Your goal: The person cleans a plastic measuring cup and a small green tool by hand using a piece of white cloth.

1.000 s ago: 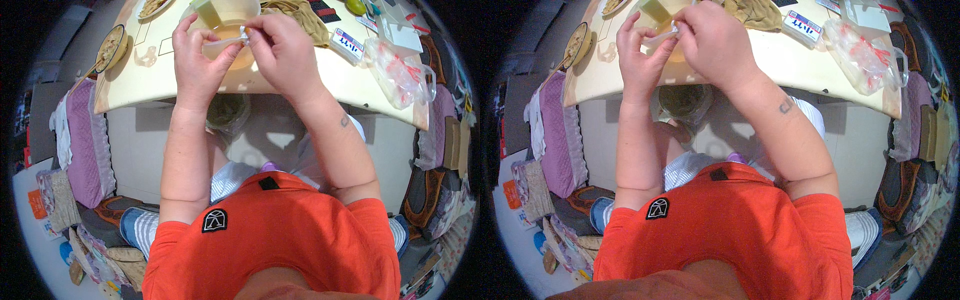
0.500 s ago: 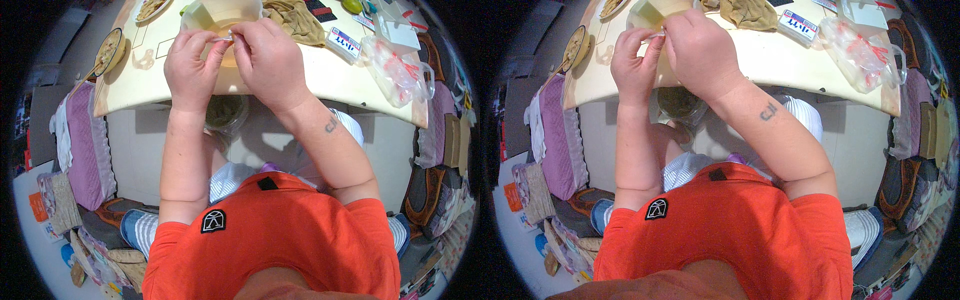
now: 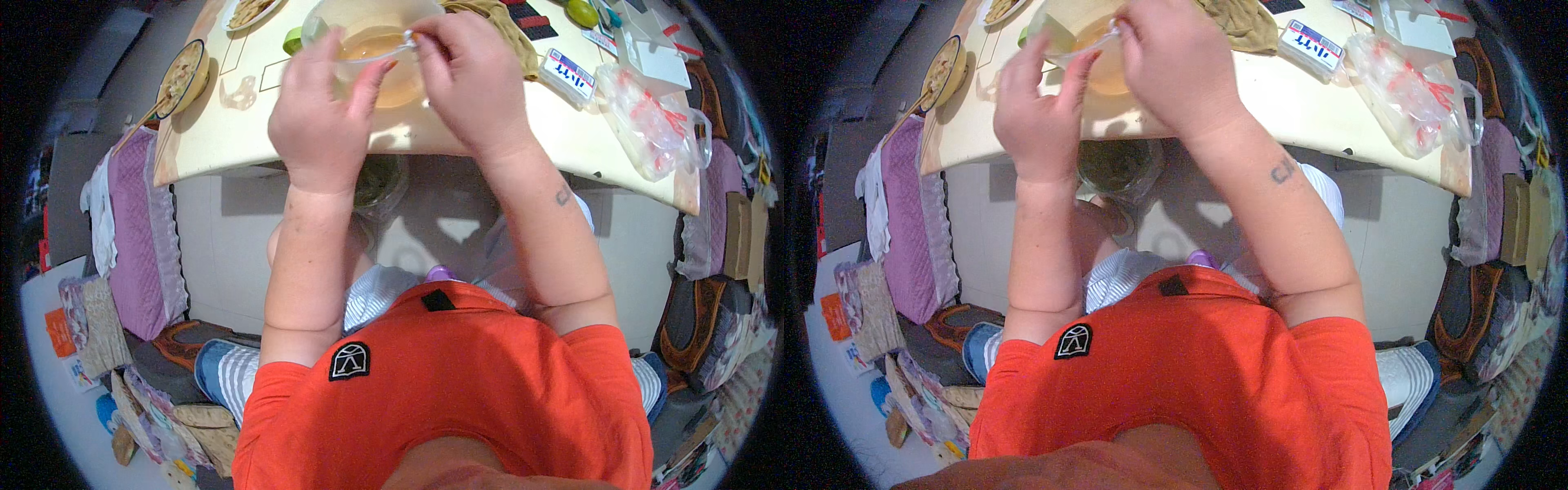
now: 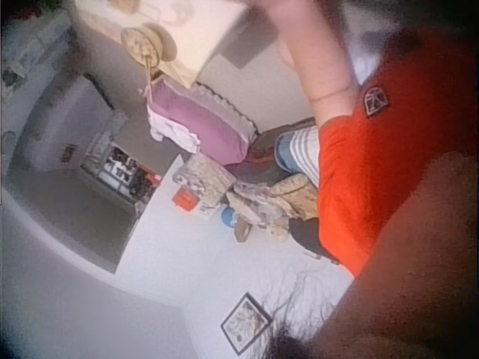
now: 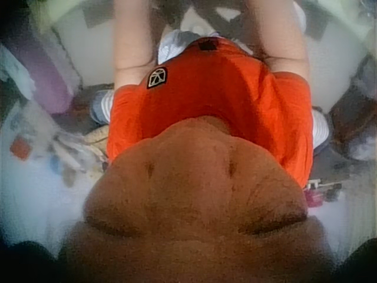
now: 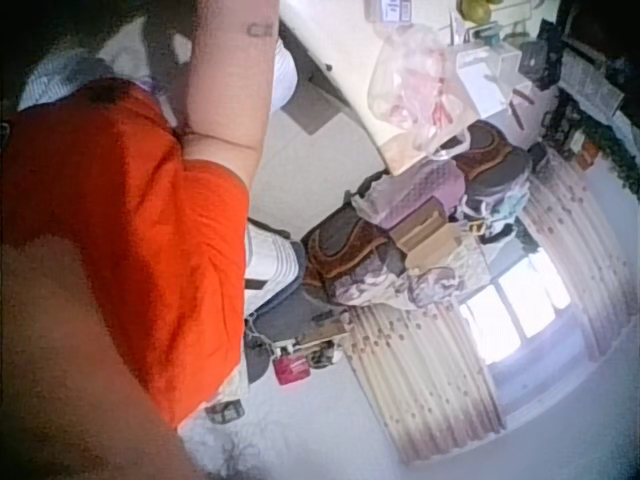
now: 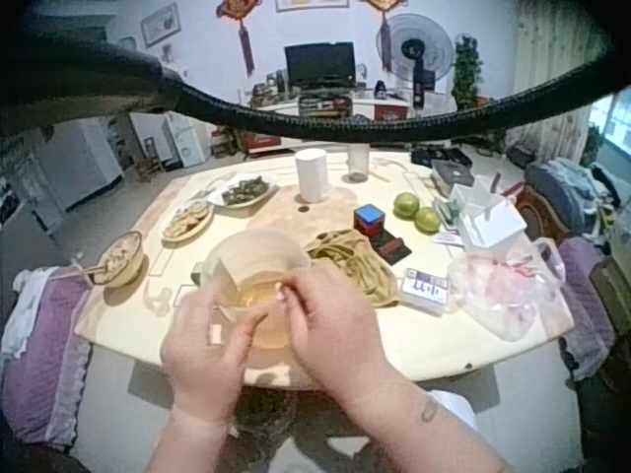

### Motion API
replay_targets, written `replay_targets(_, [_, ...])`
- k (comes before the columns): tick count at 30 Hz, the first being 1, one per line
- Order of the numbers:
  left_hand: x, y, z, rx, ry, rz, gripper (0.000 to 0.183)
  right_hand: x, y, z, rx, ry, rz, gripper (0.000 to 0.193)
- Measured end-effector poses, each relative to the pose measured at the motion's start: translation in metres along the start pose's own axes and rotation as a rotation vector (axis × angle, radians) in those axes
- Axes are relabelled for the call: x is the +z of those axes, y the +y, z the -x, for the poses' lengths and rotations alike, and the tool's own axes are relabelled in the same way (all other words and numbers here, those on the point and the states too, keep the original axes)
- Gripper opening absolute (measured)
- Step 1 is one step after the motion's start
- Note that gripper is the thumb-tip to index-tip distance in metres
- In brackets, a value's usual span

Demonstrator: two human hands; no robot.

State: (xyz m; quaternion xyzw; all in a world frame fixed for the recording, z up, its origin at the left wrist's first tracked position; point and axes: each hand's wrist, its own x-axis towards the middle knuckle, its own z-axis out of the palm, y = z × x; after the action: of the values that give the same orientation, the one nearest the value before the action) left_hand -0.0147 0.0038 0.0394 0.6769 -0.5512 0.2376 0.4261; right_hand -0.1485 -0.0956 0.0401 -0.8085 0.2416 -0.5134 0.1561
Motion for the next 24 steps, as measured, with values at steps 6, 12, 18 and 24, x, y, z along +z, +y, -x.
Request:
replay_targets(6, [0.005,-0.059,-0.008,-0.235,0.026,0.251,0.095,-0.013,0.015,-0.009,0.222,-0.092,-0.340,0.009])
replay_targets(12, [0.012,-0.089,-0.011,-0.349,-0.264,0.482,0.089,-0.015,0.017,-0.005,0.322,-0.129,-0.378,0.016])
replay_targets(18, [0.008,-0.068,-0.009,-0.402,-0.299,0.489,0.090,0.003,0.031,0.001,0.276,-0.007,-0.343,0.027])
replay_targets(24, [0.000,-0.056,-0.013,-0.423,-0.344,0.467,0.107,0.015,0.063,-0.016,0.546,-0.163,-0.787,0.018])
